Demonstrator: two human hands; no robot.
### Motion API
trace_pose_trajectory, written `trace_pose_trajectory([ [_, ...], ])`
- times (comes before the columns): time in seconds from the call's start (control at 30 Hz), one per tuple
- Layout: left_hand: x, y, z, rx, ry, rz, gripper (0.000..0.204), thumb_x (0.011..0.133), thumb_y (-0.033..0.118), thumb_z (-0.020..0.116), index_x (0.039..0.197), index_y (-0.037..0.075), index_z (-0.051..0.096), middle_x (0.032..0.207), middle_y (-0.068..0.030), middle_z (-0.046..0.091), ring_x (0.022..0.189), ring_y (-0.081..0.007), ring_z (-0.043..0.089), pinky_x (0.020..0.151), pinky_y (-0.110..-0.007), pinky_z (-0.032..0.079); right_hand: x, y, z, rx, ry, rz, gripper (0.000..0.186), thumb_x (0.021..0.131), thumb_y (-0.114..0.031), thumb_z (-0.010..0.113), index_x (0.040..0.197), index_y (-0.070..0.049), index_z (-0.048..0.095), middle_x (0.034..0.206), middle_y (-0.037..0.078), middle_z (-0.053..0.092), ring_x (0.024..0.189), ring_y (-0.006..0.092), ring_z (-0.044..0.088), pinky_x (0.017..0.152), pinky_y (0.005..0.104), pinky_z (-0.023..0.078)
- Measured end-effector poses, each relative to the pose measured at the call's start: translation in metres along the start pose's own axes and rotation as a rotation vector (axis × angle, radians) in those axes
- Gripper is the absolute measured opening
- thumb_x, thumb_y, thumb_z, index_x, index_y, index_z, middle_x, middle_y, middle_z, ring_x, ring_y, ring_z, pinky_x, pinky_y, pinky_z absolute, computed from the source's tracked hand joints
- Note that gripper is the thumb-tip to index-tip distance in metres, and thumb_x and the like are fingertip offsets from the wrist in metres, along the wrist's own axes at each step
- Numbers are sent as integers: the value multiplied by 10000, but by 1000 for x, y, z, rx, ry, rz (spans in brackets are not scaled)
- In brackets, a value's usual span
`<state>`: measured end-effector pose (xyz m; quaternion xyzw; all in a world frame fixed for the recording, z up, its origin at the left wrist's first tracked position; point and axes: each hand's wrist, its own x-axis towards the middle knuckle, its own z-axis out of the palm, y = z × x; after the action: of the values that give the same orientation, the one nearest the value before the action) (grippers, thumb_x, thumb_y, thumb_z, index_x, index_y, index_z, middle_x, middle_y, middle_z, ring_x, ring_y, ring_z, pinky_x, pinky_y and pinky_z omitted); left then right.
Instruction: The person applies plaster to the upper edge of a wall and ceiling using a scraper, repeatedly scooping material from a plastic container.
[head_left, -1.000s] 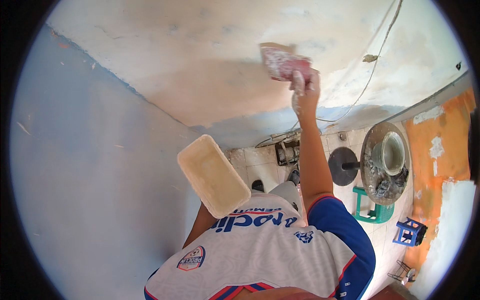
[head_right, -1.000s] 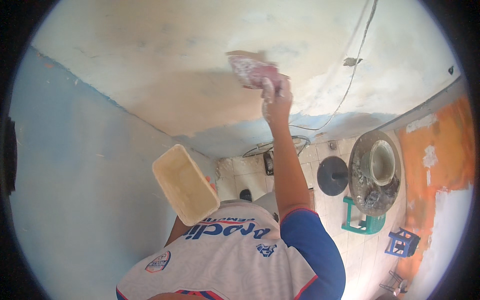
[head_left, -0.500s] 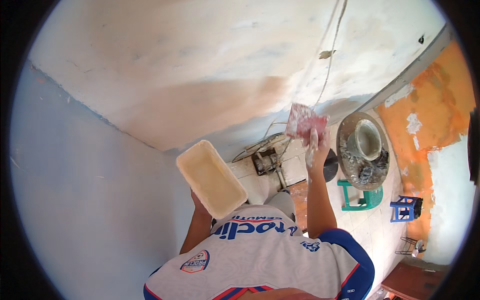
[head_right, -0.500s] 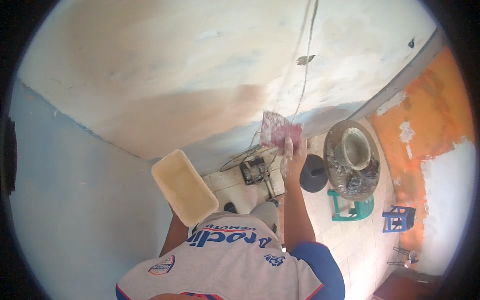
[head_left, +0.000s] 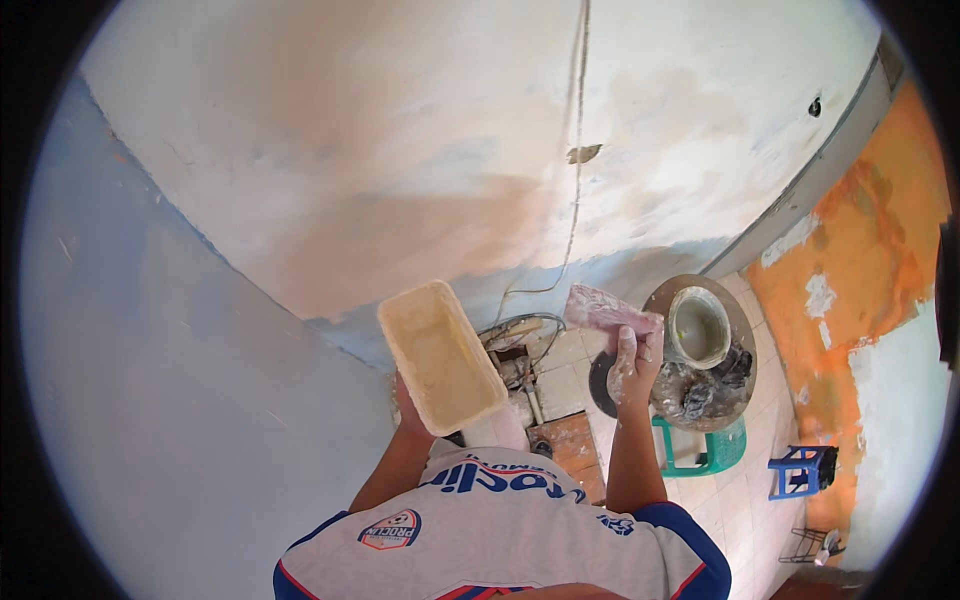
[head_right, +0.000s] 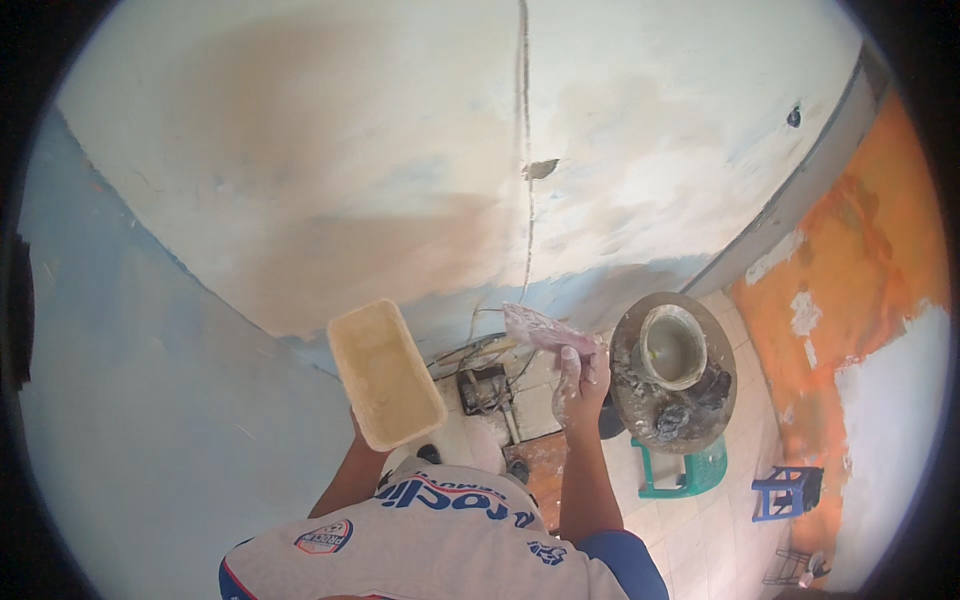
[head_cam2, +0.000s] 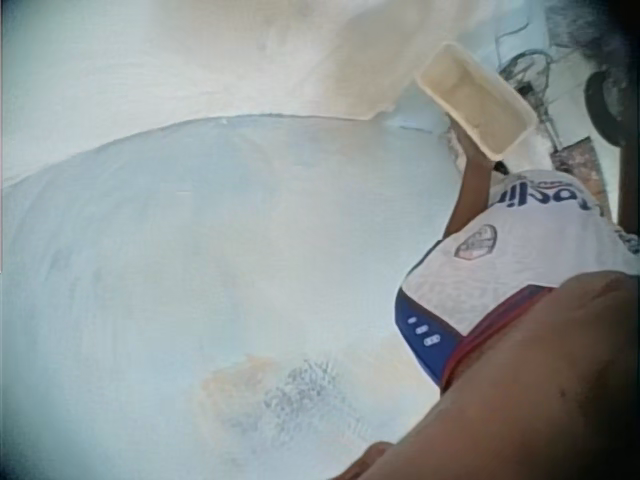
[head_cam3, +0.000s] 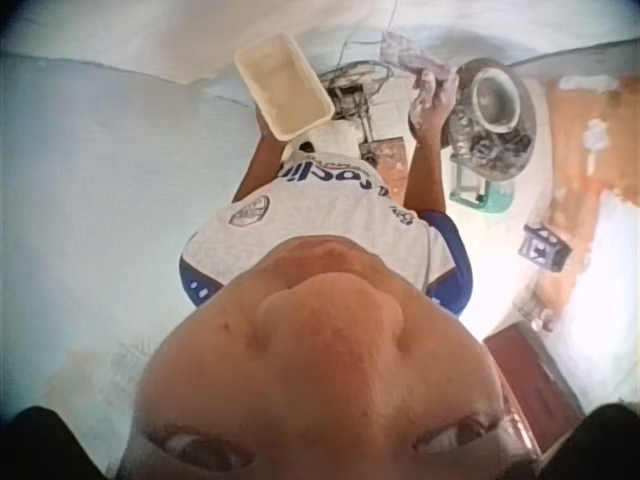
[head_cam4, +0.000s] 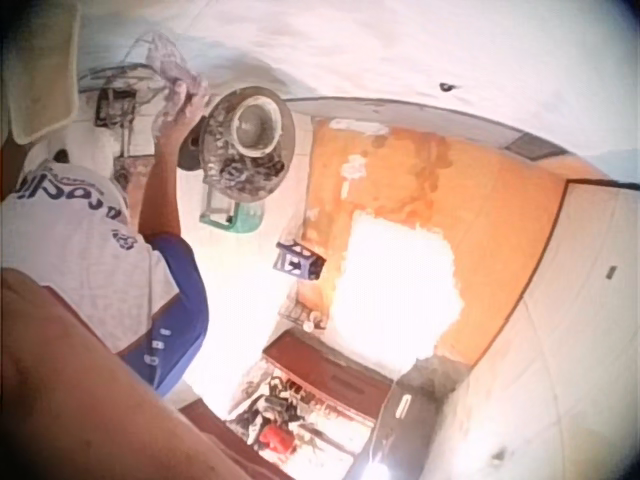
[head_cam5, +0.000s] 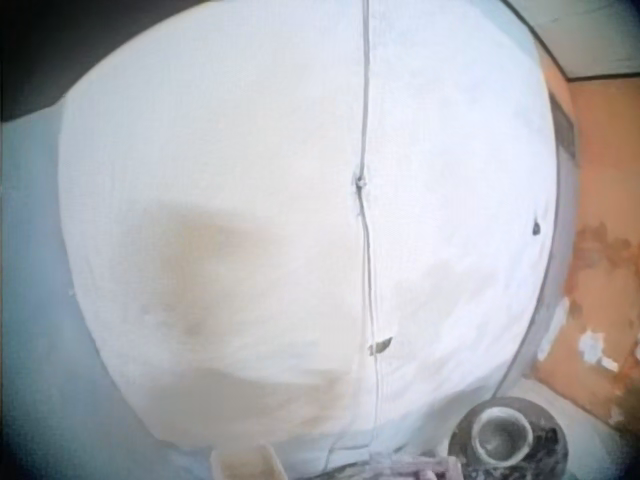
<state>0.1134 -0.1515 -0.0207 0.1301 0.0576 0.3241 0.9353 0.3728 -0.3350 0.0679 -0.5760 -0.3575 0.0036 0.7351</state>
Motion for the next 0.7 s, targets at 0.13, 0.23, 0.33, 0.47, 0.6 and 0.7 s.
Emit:
trace_pose_trajectory([
  [0.13, -4, -39, 34, -9, 25, 14, 669, 1049, 610, 383, 1512, 133, 464, 1441, -81, 585, 1295, -290, 581, 1097, -491, 473, 22, -42, -41, -6, -52, 150, 262, 1018, -64, 605, 1259, 39, 603, 1018, 107, 662, 890, 158, 636, 820, 286, 504],
  [0.23, -2, -68, 49, 50, 61, 40, 741, 1036, 670, 344, 1549, 139, 405, 1513, -88, 517, 1367, -299, 513, 1148, -491, 418, 47, -58, -79, -281, -248, -53, 217, 974, -32, 637, 1179, 28, 669, 972, 134, 699, 865, 206, 682, 741, 302, 526],
  [0.33, -4, -93, 64, 286, 240, 183, 757, 1034, 669, 362, 1569, 133, 355, 1541, -97, 486, 1394, -299, 486, 1163, -484, 404, 79, -84, -106, -425, -455, -533, 263, 869, 17, 691, 1130, -2, 711, 1028, 161, 711, 892, 276, 692, 752, 347, 537],
  [0.47, -10, -122, 75, 291, 362, 234, 733, 1044, 639, 392, 1553, 113, 365, 1516, -97, 509, 1373, -281, 510, 1153, -471, 420, 92, -98, -119, -490, -624, -763, 331, 757, 8, 727, 1083, -45, 745, 1080, 173, 708, 936, 346, 679, 758, 404, 544],
  [0.6, -15, -134, 98, 448, 252, 279, 821, 1017, 718, 325, 1584, 124, 312, 1549, -104, 453, 1416, -298, 454, 1159, -480, 404, 94, -108, -133, -532, -677, -885, 391, 713, -45, 731, 1102, -83, 750, 1217, 183, 678, 972, 377, 666, 781, 440, 554],
  [0.7, -17, -141, 110, 400, 164, 281, 757, 1037, 662, 366, 1546, 101, 359, 1491, -97, 510, 1348, -263, 524, 1122, -447, 447, 96, -113, -140, -570, -770, -895, 428, 689, -49, 740, 1116, -82, 749, 1255, 179, 669, 1009, 382, 655, 811, 446, 557],
])
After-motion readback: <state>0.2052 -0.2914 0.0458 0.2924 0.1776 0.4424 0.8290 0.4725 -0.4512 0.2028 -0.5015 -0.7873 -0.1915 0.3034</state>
